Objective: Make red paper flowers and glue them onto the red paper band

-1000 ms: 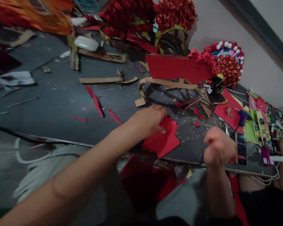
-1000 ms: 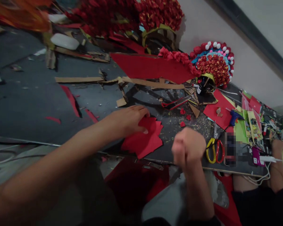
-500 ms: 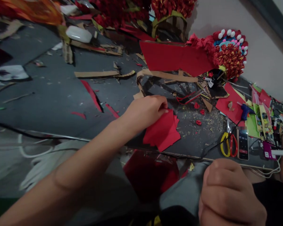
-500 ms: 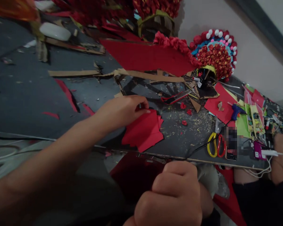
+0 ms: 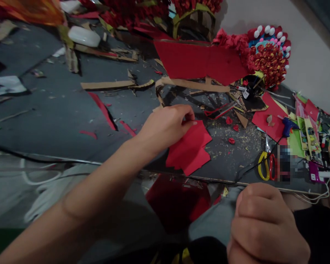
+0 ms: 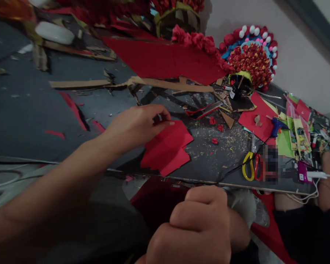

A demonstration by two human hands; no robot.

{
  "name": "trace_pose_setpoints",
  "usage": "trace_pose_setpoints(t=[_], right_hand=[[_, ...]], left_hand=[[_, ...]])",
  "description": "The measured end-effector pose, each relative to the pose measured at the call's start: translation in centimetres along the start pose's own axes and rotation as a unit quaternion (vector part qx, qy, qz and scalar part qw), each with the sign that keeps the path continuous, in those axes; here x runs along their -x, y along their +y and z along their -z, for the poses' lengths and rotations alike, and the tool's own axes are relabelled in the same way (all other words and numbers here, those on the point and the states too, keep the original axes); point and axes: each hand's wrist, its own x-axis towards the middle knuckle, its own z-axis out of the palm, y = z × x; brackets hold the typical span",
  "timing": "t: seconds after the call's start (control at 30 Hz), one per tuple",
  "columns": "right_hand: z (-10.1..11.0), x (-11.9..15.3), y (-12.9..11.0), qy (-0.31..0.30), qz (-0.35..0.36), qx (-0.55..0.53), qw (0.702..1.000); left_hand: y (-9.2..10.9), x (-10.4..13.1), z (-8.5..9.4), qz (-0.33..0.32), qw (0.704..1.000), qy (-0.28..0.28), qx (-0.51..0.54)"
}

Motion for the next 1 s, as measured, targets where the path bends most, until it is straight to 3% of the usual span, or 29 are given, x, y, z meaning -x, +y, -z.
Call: trace_pose_setpoints(t=[0.17,0.27,0.33,0.37,0.43,0.47,0.5,0.6,0.67,0.73,0.83,0.93,1.0], right_hand=[[-0.6,0.5,-0.5,0.043,-0.124,0.008,0.991],[-0.4,0.7,-0.8,0.041,-0.091,0.0,0.995],[-0.5,0.4,-0.6,0.008,-0.058,-0.008,0.998],[-0.7,0.2,-0.3,0.02,-0.04,-0.015,0.999],[-1.6,-0.7,1.1,0.085,-0.008,-0.029,0.996],[-2.2,-1.1,2.0,0.158,0.002,-0.024,0.987],[-2.8,-1.6,3.2,0.161,0.002,-0.016,0.987],[-4.4,-2.7,7.0,0.065,-0.104,0.064,0.99],[-5.3,-2.7,9.0,0.027,-0.143,0.041,0.989],[-6.2,-2.4,10.3,0.005,-0.163,-0.041,0.986],[-7.6,-1.8,10.8,-0.016,-0.181,-0.167,0.969],[-8.7,-1.5,10.9,-0.002,-0.194,-0.23,0.953],[-9.2,-1.5,11.0,0.036,-0.207,-0.255,0.944]], left_hand=[[-0.1,-0.1,-0.3,-0.011,0.997,0.039,0.07],[-0.1,0.0,-0.4,-0.012,0.985,0.06,0.163],[0.0,-0.1,-0.4,-0.014,0.964,0.067,0.256],[0.0,-0.1,-0.5,-0.013,0.949,0.068,0.306],[0.1,-0.3,-0.5,-0.014,0.914,0.071,0.399],[0.1,-0.4,-0.5,-0.018,0.895,0.075,0.439],[0.2,-0.4,-0.5,-0.024,0.876,0.079,0.476],[0.2,-0.5,-0.6,-0.056,0.821,0.077,0.563],[0.4,-0.4,-0.8,-0.079,0.799,0.059,0.593],[0.6,-0.2,-1.1,-0.095,0.804,0.035,0.586],[1.0,0.2,-1.6,-0.128,0.852,0.039,0.506],[1.3,0.7,-2.1,-0.195,0.898,0.09,0.384],[1.4,0.9,-2.3,-0.217,0.915,0.152,0.304]])
